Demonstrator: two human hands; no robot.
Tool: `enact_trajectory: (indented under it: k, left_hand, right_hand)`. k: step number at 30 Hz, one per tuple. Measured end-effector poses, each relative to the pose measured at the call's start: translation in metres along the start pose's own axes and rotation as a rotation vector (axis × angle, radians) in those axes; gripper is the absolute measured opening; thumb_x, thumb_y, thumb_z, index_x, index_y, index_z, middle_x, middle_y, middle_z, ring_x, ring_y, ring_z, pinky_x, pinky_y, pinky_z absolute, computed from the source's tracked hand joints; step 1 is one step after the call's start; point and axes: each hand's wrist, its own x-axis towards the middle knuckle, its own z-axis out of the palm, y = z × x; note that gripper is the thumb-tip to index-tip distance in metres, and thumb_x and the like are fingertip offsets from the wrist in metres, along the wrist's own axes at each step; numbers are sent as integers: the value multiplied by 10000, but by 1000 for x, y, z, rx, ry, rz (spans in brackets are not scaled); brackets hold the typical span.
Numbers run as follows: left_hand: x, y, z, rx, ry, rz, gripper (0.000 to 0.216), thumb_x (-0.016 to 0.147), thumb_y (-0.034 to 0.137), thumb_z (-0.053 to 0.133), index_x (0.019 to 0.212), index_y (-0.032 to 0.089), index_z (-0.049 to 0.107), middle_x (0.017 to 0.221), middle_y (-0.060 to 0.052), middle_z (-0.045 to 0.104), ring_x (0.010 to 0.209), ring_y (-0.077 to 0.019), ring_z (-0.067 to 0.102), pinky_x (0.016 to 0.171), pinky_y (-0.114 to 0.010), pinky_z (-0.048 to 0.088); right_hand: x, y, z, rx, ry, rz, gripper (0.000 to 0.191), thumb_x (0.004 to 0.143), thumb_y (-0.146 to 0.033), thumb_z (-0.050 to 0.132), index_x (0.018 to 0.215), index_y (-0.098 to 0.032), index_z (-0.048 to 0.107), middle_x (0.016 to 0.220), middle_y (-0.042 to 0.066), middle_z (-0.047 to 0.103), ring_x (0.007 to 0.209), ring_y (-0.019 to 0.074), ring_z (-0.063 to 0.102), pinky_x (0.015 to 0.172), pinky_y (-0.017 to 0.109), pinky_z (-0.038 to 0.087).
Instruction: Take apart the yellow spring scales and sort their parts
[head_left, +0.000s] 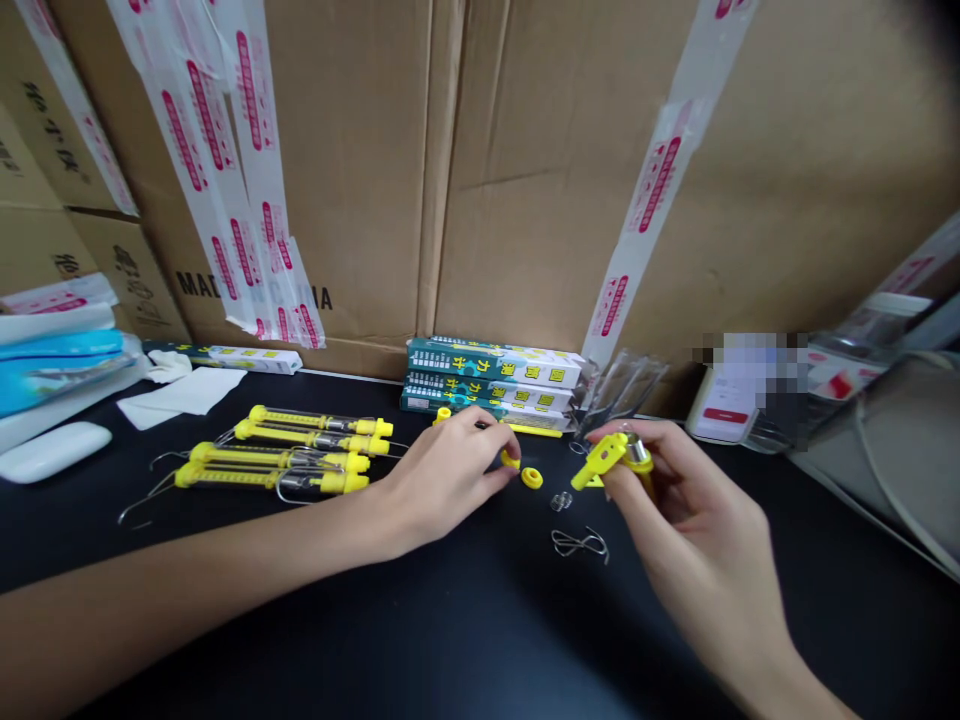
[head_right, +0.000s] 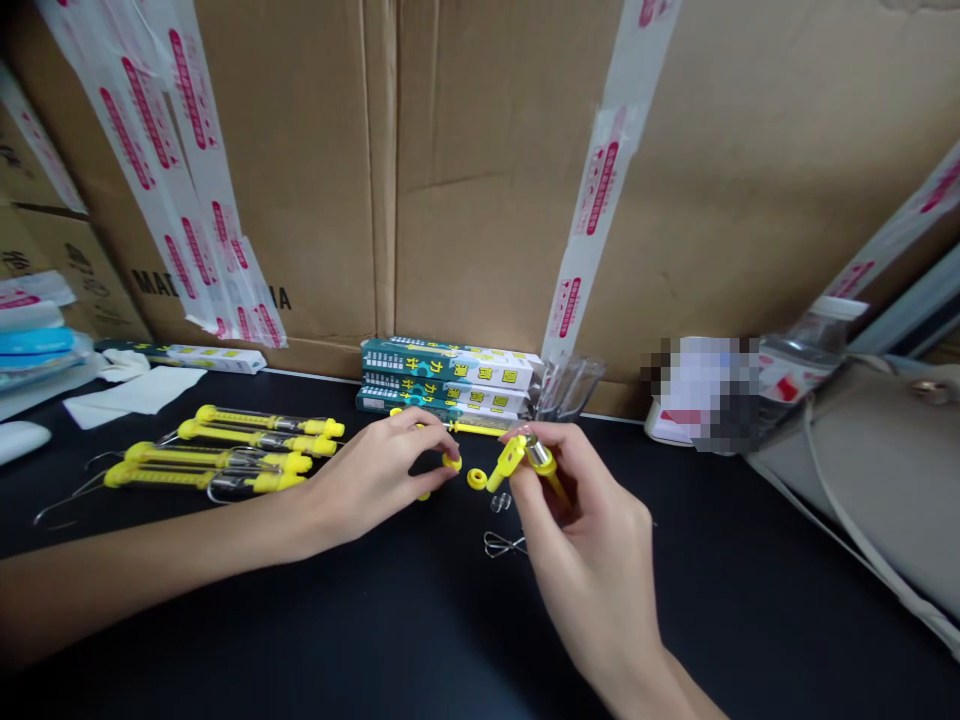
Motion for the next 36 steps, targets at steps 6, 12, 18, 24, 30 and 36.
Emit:
enact_trajectory:
  k: [6, 12, 18, 24, 30, 36]
  left_hand:
    - [4, -5, 1, 65, -21, 53, 290, 977, 151, 570, 1263, 100, 577, 1124, -120, 638, 982, -228, 687, 816, -360, 586]
    - [4, -39, -22, 132, -50, 100, 302, 1007, 146, 511, 1293, 170, 606, 1230, -116, 583, 1145, -237, 605, 927, -381, 526]
    - [2, -52, -31, 155, -94, 116, 246, 905, 307, 718, 1126, 203, 695, 1081, -47, 717, 1138, -294, 522, 980, -463, 445]
    - [3, -56, -28, 84, -93, 90, 119, 898, 297, 725, 940, 195, 680, 1011, -44, 672, 1026, -242, 570, 898, -362, 477]
    - [2, -66, -25, 11, -86, 55, 117, 880, 204, 732, 969, 179, 660, 967, -37, 660, 951, -215, 612, 853, -338, 489]
    - [4, -66, -23, -77, -84, 12, 121, 828, 186, 764, 887, 169, 660, 933, -25, 699, 903, -190, 652, 791, -294, 534]
  right_hand:
    - [0, -6, -1, 34, 19, -4, 152, 892, -337, 587, 1007, -243, 621, 802, 14, 681, 658, 170, 626, 570, 244, 484]
    - [-1, -6, -1, 18, 9, -7, 139, 894, -330, 578, 996, -245, 620, 797, 12, 679, 622, 163, 608, 549, 242, 481]
    - [-2, -2, 0, -50, -9, -46, 134, 910, -301, 553, 1009, -231, 611, 770, 1, 665, 568, 134, 550, 505, 214, 442]
    - [-3, 2, 2, -91, 11, -96, 175, 905, -259, 566, 1078, -240, 587, 763, -17, 681, 544, 123, 530, 497, 201, 435]
    - [-4, 2, 3, -106, -12, -116, 164, 911, -241, 563, 1074, -242, 585, 732, -30, 660, 522, 110, 523, 480, 187, 418]
    - [-4, 1, 3, -77, -10, -102, 157, 912, -260, 561, 1063, -232, 590, 757, -15, 677, 546, 119, 554, 494, 196, 436]
